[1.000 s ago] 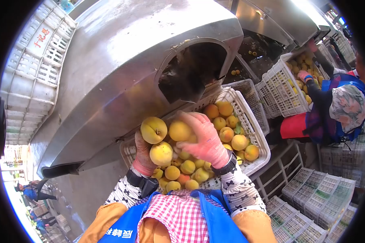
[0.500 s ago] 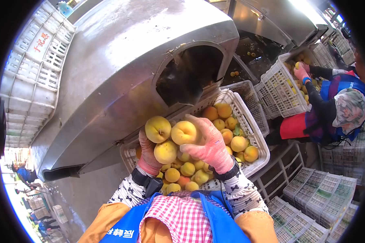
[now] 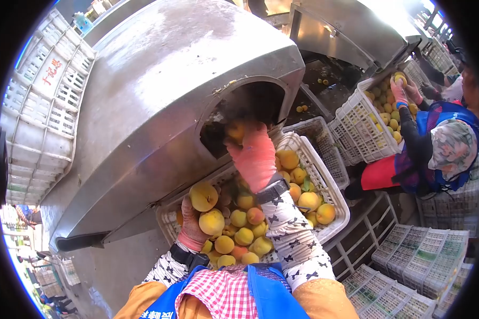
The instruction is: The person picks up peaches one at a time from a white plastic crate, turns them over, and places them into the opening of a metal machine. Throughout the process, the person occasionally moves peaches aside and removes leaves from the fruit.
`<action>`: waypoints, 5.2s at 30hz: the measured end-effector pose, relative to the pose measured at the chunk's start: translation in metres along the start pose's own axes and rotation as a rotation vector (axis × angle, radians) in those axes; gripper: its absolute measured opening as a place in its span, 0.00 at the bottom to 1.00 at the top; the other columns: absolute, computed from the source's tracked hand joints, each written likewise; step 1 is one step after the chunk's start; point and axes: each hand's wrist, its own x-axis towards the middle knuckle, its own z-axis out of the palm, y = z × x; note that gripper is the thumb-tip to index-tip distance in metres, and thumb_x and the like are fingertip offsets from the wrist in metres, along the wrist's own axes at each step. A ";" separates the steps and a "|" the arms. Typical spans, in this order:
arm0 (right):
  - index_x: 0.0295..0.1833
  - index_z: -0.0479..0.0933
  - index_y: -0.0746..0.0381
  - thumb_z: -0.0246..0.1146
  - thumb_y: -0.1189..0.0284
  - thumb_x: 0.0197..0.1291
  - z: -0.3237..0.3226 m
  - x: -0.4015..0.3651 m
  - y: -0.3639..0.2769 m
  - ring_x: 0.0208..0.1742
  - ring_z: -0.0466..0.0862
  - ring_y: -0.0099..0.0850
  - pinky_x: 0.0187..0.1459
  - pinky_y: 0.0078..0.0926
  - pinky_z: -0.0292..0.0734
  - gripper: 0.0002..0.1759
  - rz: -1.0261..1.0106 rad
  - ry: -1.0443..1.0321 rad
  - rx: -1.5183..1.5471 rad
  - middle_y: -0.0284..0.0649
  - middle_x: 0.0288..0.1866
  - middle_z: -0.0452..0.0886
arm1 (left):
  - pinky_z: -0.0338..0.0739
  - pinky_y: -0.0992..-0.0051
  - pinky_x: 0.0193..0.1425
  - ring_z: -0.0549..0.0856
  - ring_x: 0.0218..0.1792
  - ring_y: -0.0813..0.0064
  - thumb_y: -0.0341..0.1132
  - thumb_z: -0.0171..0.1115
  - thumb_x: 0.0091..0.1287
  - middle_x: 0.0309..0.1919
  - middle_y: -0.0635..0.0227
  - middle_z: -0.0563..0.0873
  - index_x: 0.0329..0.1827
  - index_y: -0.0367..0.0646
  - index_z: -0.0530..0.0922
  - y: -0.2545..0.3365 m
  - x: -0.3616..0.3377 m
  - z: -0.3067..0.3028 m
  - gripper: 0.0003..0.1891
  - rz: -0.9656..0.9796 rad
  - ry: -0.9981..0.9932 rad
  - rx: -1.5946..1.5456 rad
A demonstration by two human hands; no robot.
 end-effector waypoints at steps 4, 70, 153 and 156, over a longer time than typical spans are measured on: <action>0.55 0.74 0.66 0.71 0.64 0.56 0.024 0.030 0.000 0.55 0.76 0.52 0.57 0.45 0.75 0.25 -0.124 -0.054 -0.202 0.53 0.55 0.78 | 0.86 0.63 0.48 0.88 0.44 0.61 0.76 0.58 0.61 0.51 0.53 0.85 0.70 0.39 0.70 -0.004 0.006 0.003 0.50 -0.013 0.036 0.045; 0.69 0.72 0.67 0.75 0.62 0.52 -0.071 -0.026 -0.032 0.56 0.81 0.43 0.58 0.37 0.77 0.40 0.069 -0.304 0.297 0.51 0.57 0.78 | 0.74 0.68 0.71 0.84 0.60 0.68 0.28 0.64 0.68 0.61 0.60 0.83 0.66 0.37 0.72 -0.004 0.037 0.012 0.23 0.361 0.055 0.816; 0.72 0.70 0.65 0.70 0.81 0.47 -0.108 -0.086 -0.019 0.70 0.75 0.48 0.71 0.39 0.71 0.41 -0.119 -0.205 0.432 0.51 0.69 0.72 | 0.82 0.61 0.59 0.86 0.53 0.59 0.53 0.68 0.60 0.57 0.53 0.84 0.70 0.37 0.70 0.005 0.007 0.043 0.40 -0.027 -0.205 0.056; 0.73 0.69 0.65 0.70 0.78 0.50 -0.105 -0.085 -0.020 0.71 0.74 0.48 0.71 0.40 0.69 0.41 -0.025 -0.193 0.479 0.52 0.71 0.71 | 0.83 0.61 0.59 0.86 0.52 0.58 0.54 0.68 0.60 0.57 0.52 0.83 0.70 0.37 0.69 0.004 0.009 0.031 0.40 -0.101 -0.309 -0.035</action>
